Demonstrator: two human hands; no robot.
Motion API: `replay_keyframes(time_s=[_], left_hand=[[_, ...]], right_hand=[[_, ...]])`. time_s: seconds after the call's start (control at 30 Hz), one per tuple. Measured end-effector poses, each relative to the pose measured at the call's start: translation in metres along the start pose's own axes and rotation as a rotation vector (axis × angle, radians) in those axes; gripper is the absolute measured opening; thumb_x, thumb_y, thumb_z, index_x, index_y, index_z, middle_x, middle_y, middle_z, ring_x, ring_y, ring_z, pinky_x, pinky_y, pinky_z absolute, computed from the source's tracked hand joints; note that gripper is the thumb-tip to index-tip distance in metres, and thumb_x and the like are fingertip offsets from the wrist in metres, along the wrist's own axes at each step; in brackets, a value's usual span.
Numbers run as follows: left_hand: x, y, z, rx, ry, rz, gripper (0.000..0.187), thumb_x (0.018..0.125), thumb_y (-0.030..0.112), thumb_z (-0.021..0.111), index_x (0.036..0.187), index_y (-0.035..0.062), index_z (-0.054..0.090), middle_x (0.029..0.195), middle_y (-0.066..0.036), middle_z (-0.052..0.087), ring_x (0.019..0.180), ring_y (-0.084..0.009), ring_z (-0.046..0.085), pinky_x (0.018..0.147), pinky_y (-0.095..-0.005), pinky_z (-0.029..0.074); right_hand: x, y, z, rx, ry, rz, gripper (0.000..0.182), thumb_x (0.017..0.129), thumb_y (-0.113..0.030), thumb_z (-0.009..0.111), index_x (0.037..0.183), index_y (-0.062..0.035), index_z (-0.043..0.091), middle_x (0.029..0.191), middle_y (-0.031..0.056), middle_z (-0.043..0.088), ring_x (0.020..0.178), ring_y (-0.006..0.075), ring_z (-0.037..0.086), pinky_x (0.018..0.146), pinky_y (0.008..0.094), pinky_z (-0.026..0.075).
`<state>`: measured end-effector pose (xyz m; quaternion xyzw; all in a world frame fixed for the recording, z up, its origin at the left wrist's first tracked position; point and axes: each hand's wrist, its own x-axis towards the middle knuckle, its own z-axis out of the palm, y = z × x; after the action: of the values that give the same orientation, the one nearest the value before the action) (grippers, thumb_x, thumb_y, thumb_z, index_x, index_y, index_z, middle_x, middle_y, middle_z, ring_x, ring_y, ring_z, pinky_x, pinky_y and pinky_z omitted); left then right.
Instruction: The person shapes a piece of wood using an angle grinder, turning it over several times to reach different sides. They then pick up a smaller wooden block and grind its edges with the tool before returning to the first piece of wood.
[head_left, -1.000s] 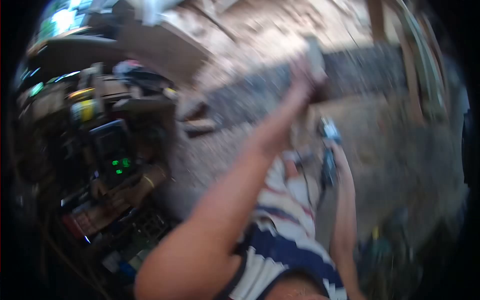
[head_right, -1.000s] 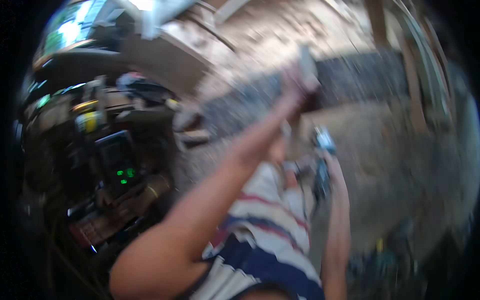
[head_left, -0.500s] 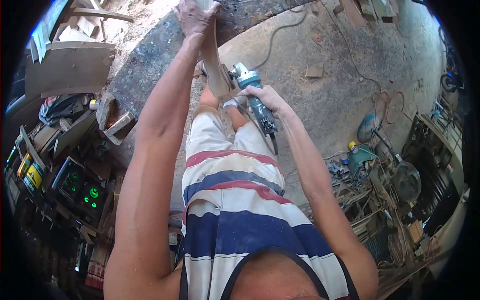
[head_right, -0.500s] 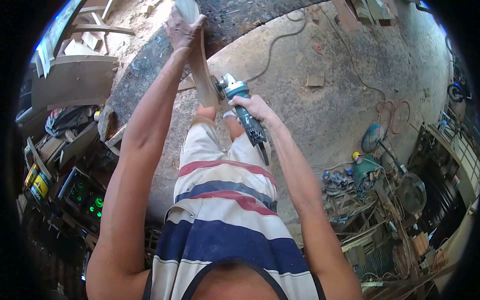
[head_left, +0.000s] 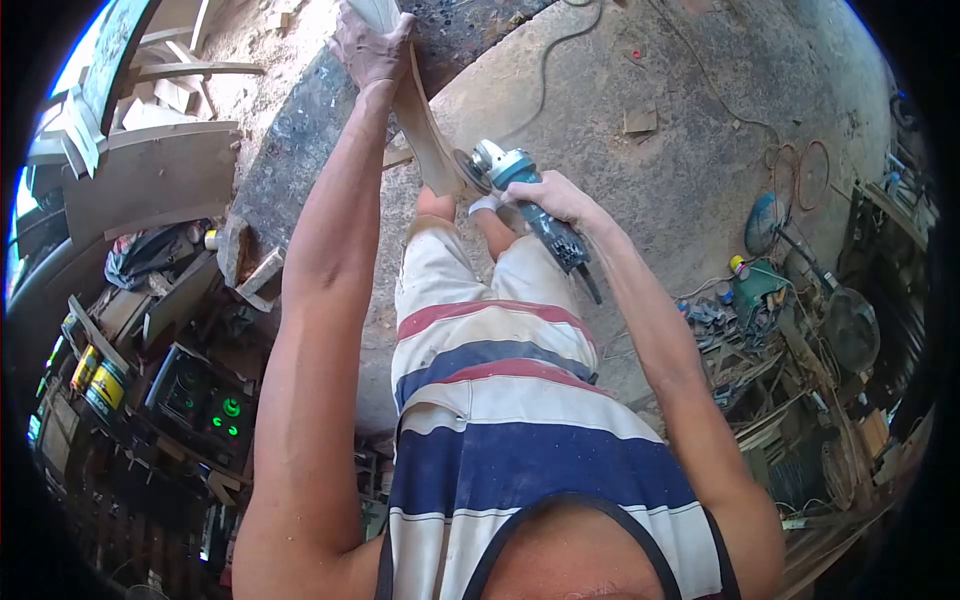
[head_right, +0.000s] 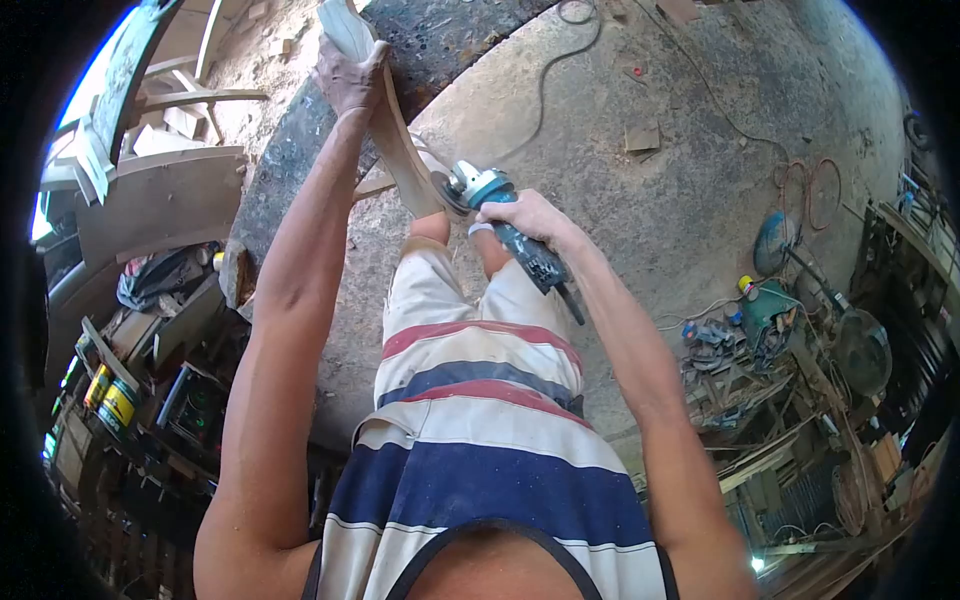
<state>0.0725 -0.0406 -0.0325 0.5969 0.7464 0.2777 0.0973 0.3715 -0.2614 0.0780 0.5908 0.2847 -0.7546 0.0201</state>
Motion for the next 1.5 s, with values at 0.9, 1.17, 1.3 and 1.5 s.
replay_keyframes(time_s=[0.9, 1.17, 1.3, 1.5], left_hand=[[-0.013, 0.033, -0.025, -0.017, 0.042, -0.110, 0.105, 0.081, 0.046, 0.088, 0.165, -0.0002, 0.045, 0.150, -0.029, 0.061, 0.143, -0.0443, 0.055, 0.130, -0.0580, 0.032], [-0.009, 0.029, -0.020, -0.042, 0.004, -0.119, 0.103, 0.081, 0.047, 0.087, 0.162, -0.0022, 0.047, 0.153, -0.026, 0.061, 0.146, -0.0431, 0.054, 0.132, -0.0593, 0.030], [-0.009, 0.026, -0.019, -0.047, 0.034, -0.095, 0.104, 0.082, 0.046, 0.088, 0.163, -0.0026, 0.046, 0.152, -0.026, 0.062, 0.145, -0.0426, 0.055, 0.132, -0.0594, 0.030], [-0.011, 0.028, -0.018, -0.067, 0.029, -0.107, 0.106, 0.082, 0.045, 0.088, 0.166, -0.0011, 0.043, 0.150, -0.028, 0.062, 0.144, -0.0435, 0.056, 0.131, -0.0590, 0.032]], right_hand=[[-0.004, -0.005, 0.005, -0.017, 0.033, 0.072, 0.039, 0.091, -0.043, 0.082, 0.093, -0.0064, 0.070, 0.078, 0.0031, 0.069, 0.062, 0.0149, 0.070, 0.056, 0.0319, 0.055], [0.007, 0.013, -0.002, -0.046, 0.021, 0.061, 0.039, 0.092, -0.043, 0.080, 0.096, -0.0056, 0.070, 0.079, 0.0053, 0.071, 0.064, 0.0165, 0.072, 0.062, 0.0315, 0.058], [0.012, 0.010, 0.004, 0.040, 0.038, 0.065, 0.042, 0.089, -0.046, 0.084, 0.092, -0.0052, 0.072, 0.074, 0.0025, 0.067, 0.060, 0.0142, 0.069, 0.055, 0.0305, 0.053], [0.018, -0.008, 0.013, 0.058, 0.035, 0.037, 0.043, 0.090, -0.046, 0.082, 0.096, -0.0050, 0.071, 0.080, 0.0063, 0.072, 0.065, 0.0164, 0.073, 0.062, 0.0316, 0.059]])
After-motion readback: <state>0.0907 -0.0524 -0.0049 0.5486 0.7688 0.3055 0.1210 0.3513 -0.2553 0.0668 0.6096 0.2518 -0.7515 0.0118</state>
